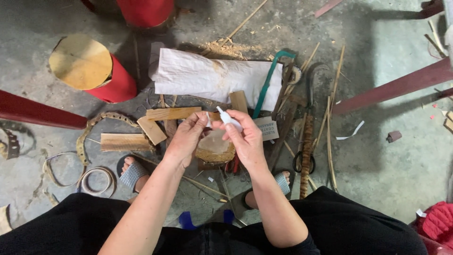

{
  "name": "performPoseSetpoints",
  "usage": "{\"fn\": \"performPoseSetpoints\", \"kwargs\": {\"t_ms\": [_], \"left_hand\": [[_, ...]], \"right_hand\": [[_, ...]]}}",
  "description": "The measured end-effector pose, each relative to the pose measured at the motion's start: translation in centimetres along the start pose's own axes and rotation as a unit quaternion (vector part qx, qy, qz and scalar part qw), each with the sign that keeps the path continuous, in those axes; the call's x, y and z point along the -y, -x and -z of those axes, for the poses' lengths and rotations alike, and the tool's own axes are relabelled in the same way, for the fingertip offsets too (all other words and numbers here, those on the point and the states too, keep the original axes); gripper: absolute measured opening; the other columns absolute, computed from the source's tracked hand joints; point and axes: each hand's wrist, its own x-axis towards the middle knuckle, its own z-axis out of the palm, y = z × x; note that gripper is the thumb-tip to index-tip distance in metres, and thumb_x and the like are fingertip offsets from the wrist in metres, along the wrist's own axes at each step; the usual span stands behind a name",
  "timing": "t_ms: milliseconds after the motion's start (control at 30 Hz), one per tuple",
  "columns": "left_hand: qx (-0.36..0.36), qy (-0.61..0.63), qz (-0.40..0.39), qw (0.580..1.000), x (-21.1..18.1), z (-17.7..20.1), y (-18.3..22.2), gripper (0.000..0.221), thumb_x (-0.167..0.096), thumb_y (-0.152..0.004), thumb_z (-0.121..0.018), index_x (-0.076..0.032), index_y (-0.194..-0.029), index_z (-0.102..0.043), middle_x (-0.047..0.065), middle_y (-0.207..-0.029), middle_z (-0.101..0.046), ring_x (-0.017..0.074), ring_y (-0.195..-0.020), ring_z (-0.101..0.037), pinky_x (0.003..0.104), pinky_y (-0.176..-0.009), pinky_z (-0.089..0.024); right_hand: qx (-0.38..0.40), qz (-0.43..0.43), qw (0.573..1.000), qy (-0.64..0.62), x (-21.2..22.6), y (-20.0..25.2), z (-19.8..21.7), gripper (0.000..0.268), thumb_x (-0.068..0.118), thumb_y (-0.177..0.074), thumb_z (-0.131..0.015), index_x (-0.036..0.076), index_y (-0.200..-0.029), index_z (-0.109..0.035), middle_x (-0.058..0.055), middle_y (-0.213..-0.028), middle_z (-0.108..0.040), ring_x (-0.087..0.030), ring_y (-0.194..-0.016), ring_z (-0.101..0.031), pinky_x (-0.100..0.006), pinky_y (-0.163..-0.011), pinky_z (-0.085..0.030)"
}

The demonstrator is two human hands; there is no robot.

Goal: The person constructs a small bamboo basket by gluing a woven strip around a wooden base, securing the edges with a hammer and nails, and applying adhesive tape to the rim.

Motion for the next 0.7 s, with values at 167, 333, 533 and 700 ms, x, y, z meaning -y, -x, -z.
{"fn": "performPoseSetpoints", "kwargs": {"t_ms": [167,333,533,700], "left_hand": [[-0.014,0.044,-0.007,0.999,1.9,1.1,-1.5,0.025,-0.028,-0.104,-0.059,-0.009,-0.118,-0.067,0.012,-0.101,-0.078,0.0151,-0.092,-0.07,0.021,-0.079,-0.048],[-0.068,0.245,0.051,0.966,1.3,1.9,-2.3,0.018,-0.032,-0.101,-0.065,-0.015,-0.104,-0.066,0.009,-0.117,-0.077,0.02,-0.103,-0.074,0.028,-0.089,-0.053],[-0.077,0.257,0.043,0.962,0.4,1.2,-1.4,0.024,-0.039,-0.094,-0.072,-0.018,-0.101,-0.064,0.008,-0.116,-0.077,0.0176,-0.098,-0.074,0.027,-0.086,-0.054],[-0.09,0.148,-0.008,0.985,2.3,0.7,-1.7,0.022,-0.038,-0.092,-0.077,-0.018,-0.097,-0.07,0.001,-0.09,-0.073,0.0097,-0.079,-0.065,0.018,-0.072,-0.047]], "right_hand": [[0.01,0.015,1.0,0.007,-0.1,0.0,0.0,0.031,0.004,-0.099,-0.064,0.003,-0.13,-0.064,-0.018,-0.102,-0.077,-0.017,-0.084,-0.072,-0.026,-0.071,-0.06],[0.0,0.002,0.997,0.077,-0.1,0.3,0.0,0.032,0.005,-0.098,-0.066,0.009,-0.13,-0.068,-0.014,-0.092,-0.077,-0.012,-0.073,-0.069,-0.022,-0.061,-0.057],[0.021,0.003,0.994,0.105,-0.6,0.6,-0.7,0.032,0.005,-0.096,-0.069,0.009,-0.127,-0.073,-0.014,-0.089,-0.077,-0.012,-0.07,-0.067,-0.025,-0.064,-0.059],[0.028,0.015,0.991,0.132,-0.7,0.7,-0.5,0.032,0.003,-0.097,-0.067,0.009,-0.128,-0.072,-0.013,-0.089,-0.075,-0.012,-0.07,-0.066,-0.027,-0.065,-0.059]]}}
